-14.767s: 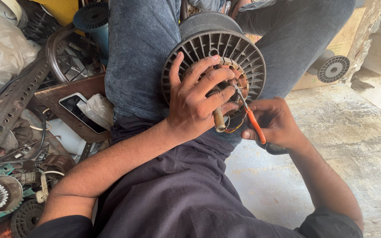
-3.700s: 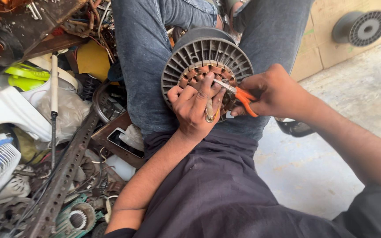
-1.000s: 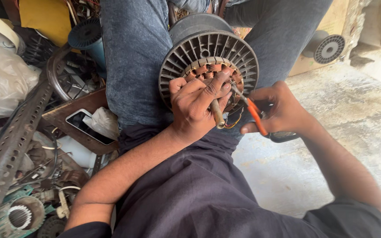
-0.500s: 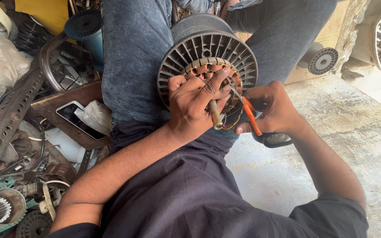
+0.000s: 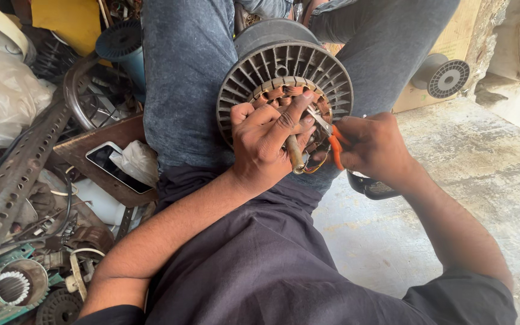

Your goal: The person sits on the floor and uses pliers and a screwdriver to remove old copper windings from a motor armature. They repeatedly cut and pull out the wires from the slots.

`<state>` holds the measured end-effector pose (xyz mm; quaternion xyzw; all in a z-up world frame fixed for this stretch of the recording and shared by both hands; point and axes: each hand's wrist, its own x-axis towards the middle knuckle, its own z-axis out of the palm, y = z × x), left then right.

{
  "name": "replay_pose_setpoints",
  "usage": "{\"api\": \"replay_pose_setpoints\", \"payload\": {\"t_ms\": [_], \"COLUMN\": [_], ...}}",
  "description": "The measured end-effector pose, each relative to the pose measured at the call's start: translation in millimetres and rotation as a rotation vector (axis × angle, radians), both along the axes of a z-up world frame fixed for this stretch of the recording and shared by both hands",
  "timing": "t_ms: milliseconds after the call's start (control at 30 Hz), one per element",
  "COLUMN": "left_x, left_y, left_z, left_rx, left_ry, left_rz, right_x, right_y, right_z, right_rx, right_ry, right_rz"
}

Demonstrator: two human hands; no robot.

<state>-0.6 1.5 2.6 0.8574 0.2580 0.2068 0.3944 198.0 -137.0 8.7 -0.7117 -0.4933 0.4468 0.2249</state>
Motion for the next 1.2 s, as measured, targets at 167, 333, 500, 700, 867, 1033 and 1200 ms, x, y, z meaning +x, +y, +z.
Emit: {"api": "replay_pose_setpoints", "payload": {"t_ms": [167,333,500,700,867,1033,1200], "left_x": [2.3,4.4,4.9,4.5,4.7,6.5,4.8], "left_y": [-1.0,0.0,0.5,1.6,0.2,1.1,0.3], "left_z": [1.0,4.0,5.2,3.8,6.9,6.3,5.1], "left_rx": [0.023,0.044,0.030,0.020,0.057,0.068,0.083], "left_ry": [-0.004,0.007,0.023,0.022,0.063,0.027,-0.009], "left_rz": [0.014,0.010,-0.002,0.007,-0.004,0.003,0.030], "right_x": [3.7,6.2,8.1,10.0,0.8,0.1,3.6], "right_y": [0.8,15.9,16.1,10.7,16.0,23.6,4.4], "right_z": [-2.0,14.1,9.8,-2.3,9.2,26.0,22.4], "right_rx": [0.082,-0.061,-0.163,0.009,0.117,0.114,0.078], "right_ry": [-0.033,0.285,0.468,0.148,0.394,0.559,0.784], "right_rz": [0.032,-0.031,-0.106,0.013,0.117,0.119,-0.161]}}
